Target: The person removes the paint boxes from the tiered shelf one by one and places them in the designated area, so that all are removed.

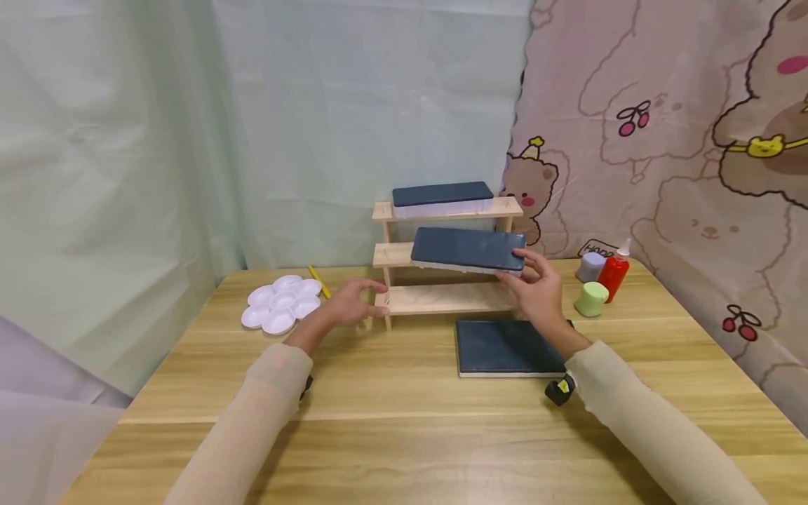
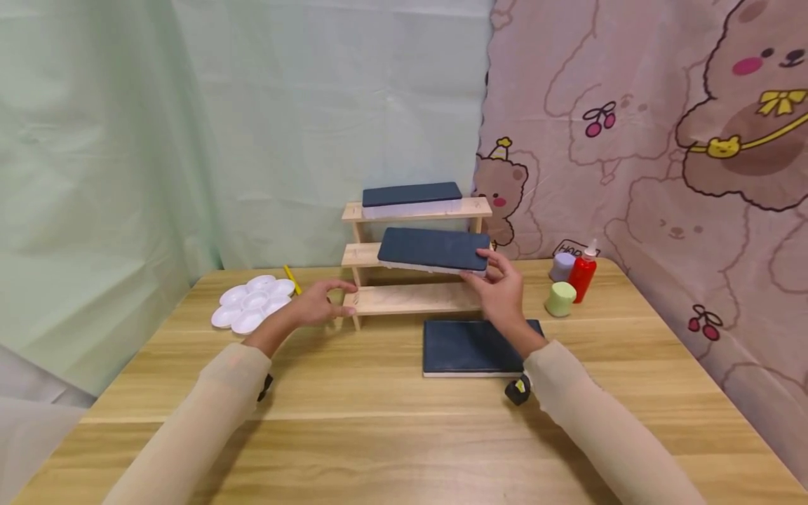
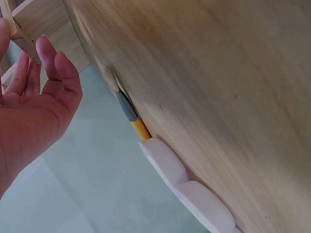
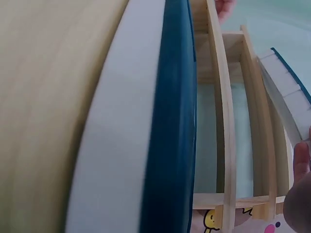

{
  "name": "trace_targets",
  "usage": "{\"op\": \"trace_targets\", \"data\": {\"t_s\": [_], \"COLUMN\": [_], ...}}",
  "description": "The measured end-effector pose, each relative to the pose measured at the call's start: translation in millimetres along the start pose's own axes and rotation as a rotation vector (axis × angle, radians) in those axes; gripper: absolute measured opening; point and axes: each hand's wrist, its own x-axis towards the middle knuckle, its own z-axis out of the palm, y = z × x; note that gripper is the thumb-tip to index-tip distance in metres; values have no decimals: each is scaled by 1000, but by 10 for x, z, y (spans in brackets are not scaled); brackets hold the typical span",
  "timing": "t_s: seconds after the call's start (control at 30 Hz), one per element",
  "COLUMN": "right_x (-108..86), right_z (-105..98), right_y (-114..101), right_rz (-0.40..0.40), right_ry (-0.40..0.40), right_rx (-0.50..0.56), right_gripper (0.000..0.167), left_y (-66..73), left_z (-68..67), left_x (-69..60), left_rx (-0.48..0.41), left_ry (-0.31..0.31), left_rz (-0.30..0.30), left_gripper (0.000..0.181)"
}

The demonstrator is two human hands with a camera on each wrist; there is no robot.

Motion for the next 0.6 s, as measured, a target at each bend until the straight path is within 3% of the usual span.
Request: {"op": "trace_targets", "data": {"t_s": [0.4, 0.6], "right_x": [-53, -110], "right_z": [-38, -42], "right_y": [-20, -76], "right_rz": [-127, -152], "right_ry": [-41, -73], "right_rx": [68, 104], "right_gripper": [49, 50], "left_y": [-13, 0], "left_z": [6, -3], "left_x": [-2, 5], "left_rx": [9, 4], "left_ry": [-2, 2], "left_rz": [9, 19], "left_gripper": [51, 51]}}
